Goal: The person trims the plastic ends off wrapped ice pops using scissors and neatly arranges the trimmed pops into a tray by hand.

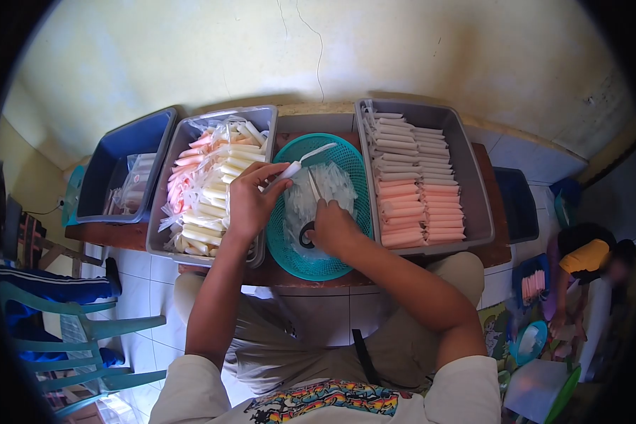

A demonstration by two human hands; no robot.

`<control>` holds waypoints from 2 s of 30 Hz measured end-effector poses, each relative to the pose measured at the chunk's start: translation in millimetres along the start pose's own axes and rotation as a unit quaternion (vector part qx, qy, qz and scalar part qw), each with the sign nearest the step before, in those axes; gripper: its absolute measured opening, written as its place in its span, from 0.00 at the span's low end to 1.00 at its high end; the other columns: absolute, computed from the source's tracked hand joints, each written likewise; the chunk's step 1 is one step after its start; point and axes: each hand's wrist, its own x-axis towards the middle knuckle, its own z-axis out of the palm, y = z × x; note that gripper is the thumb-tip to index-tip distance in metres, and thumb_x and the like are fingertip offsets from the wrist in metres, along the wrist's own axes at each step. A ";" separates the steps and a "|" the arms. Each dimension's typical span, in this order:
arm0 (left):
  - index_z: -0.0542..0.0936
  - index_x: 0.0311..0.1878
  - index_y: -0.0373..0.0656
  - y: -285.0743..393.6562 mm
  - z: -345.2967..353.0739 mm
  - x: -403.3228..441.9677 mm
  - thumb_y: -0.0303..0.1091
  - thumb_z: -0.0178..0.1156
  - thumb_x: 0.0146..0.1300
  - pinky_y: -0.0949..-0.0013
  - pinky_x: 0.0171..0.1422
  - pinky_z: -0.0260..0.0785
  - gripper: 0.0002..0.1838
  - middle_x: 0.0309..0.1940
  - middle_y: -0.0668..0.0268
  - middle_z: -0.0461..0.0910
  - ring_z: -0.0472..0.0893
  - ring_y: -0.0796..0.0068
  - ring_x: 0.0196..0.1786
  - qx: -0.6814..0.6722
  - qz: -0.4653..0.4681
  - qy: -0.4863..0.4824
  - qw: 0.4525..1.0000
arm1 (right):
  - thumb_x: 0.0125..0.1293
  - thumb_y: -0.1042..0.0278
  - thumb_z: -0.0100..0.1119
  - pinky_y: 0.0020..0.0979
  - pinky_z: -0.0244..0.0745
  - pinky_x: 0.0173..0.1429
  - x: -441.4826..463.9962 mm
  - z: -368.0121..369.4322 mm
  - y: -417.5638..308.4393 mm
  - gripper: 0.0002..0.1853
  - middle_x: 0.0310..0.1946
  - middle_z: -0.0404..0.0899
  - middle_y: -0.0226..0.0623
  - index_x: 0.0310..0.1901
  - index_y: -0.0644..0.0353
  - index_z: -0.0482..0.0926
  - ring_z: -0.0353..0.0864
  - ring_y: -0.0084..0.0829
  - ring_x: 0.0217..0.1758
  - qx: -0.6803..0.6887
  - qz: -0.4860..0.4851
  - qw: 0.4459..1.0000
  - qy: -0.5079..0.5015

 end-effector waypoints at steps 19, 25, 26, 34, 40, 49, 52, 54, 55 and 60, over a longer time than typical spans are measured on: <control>0.93 0.57 0.47 -6.9 -0.5 -1.6 0.27 0.79 0.62 0.64 0.49 0.81 0.19 0.46 0.60 0.91 0.90 0.66 0.43 0.011 0.023 0.018 1.000 | 0.58 0.62 0.79 0.50 0.79 0.67 -9.2 -16.3 24.8 0.52 0.60 0.77 0.68 0.79 0.76 0.60 0.83 0.64 0.61 0.094 -0.024 0.995 0.018; 0.93 0.56 0.46 -12.1 -5.2 1.3 0.28 0.79 0.62 0.64 0.49 0.82 0.18 0.47 0.58 0.92 0.91 0.64 0.45 0.027 0.049 0.047 0.997 | 0.62 0.48 0.81 0.42 0.77 0.63 -46.3 -61.4 5.5 0.54 0.55 0.80 0.57 0.81 0.69 0.63 0.83 0.47 0.59 0.226 -0.059 0.972 -0.026; 0.93 0.56 0.45 -12.6 -5.9 0.8 0.28 0.79 0.62 0.64 0.50 0.82 0.18 0.47 0.57 0.92 0.91 0.63 0.45 0.020 0.039 0.045 0.998 | 0.64 0.44 0.81 0.41 0.76 0.61 -50.1 -57.8 8.9 0.56 0.52 0.80 0.53 0.82 0.68 0.62 0.82 0.44 0.57 0.203 -0.100 0.974 0.017; 0.93 0.55 0.43 -19.2 -8.2 1.2 0.27 0.79 0.61 0.61 0.53 0.83 0.17 0.46 0.57 0.92 0.91 0.60 0.46 0.068 0.077 0.081 0.991 | 0.67 0.42 0.78 0.39 0.74 0.57 -70.2 -62.3 11.0 0.57 0.45 0.73 0.44 0.88 0.58 0.55 0.77 0.39 0.47 0.238 -0.153 0.959 0.011; 0.93 0.55 0.46 -12.4 -2.8 0.3 0.23 0.78 0.60 0.61 0.52 0.83 0.19 0.46 0.58 0.91 0.90 0.59 0.47 0.056 0.090 0.050 0.993 | 0.67 0.42 0.79 0.38 0.73 0.56 -59.9 -59.6 12.5 0.58 0.46 0.73 0.44 0.88 0.56 0.54 0.77 0.37 0.47 0.261 -0.149 0.954 0.020; 0.93 0.55 0.46 -9.5 -2.9 -1.0 0.21 0.77 0.57 0.58 0.53 0.82 0.21 0.45 0.62 0.90 0.87 0.59 0.47 0.056 0.135 0.001 0.989 | 0.68 0.53 0.80 0.35 0.77 0.64 -54.6 -65.5 7.7 0.57 0.52 0.69 0.39 0.90 0.49 0.50 0.75 0.31 0.52 0.268 -0.111 0.957 -0.004; 0.93 0.55 0.46 -10.0 -3.4 -1.0 0.21 0.77 0.57 0.58 0.52 0.82 0.21 0.45 0.62 0.90 0.86 0.59 0.47 0.056 0.145 0.008 0.988 | 0.67 0.47 0.79 0.36 0.75 0.59 -51.1 -59.0 11.9 0.58 0.47 0.71 0.41 0.89 0.51 0.52 0.75 0.34 0.48 0.265 -0.128 0.956 0.015; 0.93 0.55 0.46 -9.3 -4.1 -1.1 0.21 0.77 0.57 0.58 0.52 0.82 0.21 0.45 0.62 0.90 0.86 0.59 0.46 0.058 0.146 0.002 0.988 | 0.66 0.40 0.79 0.38 0.73 0.54 -48.8 -55.9 13.8 0.59 0.43 0.73 0.43 0.89 0.54 0.54 0.76 0.37 0.45 0.266 -0.143 0.953 0.030; 0.93 0.55 0.46 -9.8 -4.3 -1.4 0.21 0.77 0.57 0.58 0.52 0.82 0.21 0.45 0.62 0.90 0.86 0.59 0.46 0.058 0.145 0.002 0.988 | 0.66 0.40 0.79 0.38 0.73 0.53 -48.4 -55.3 13.8 0.59 0.43 0.73 0.42 0.89 0.54 0.54 0.76 0.37 0.44 0.264 -0.140 0.954 0.032; 0.92 0.57 0.47 -14.1 -3.9 -2.2 0.22 0.77 0.58 0.60 0.51 0.83 0.22 0.46 0.62 0.90 0.88 0.60 0.48 0.080 0.142 -0.013 0.987 | 0.66 0.40 0.78 0.38 0.73 0.53 -49.3 -54.3 12.7 0.58 0.42 0.72 0.42 0.88 0.55 0.54 0.76 0.37 0.44 0.250 -0.138 0.958 0.033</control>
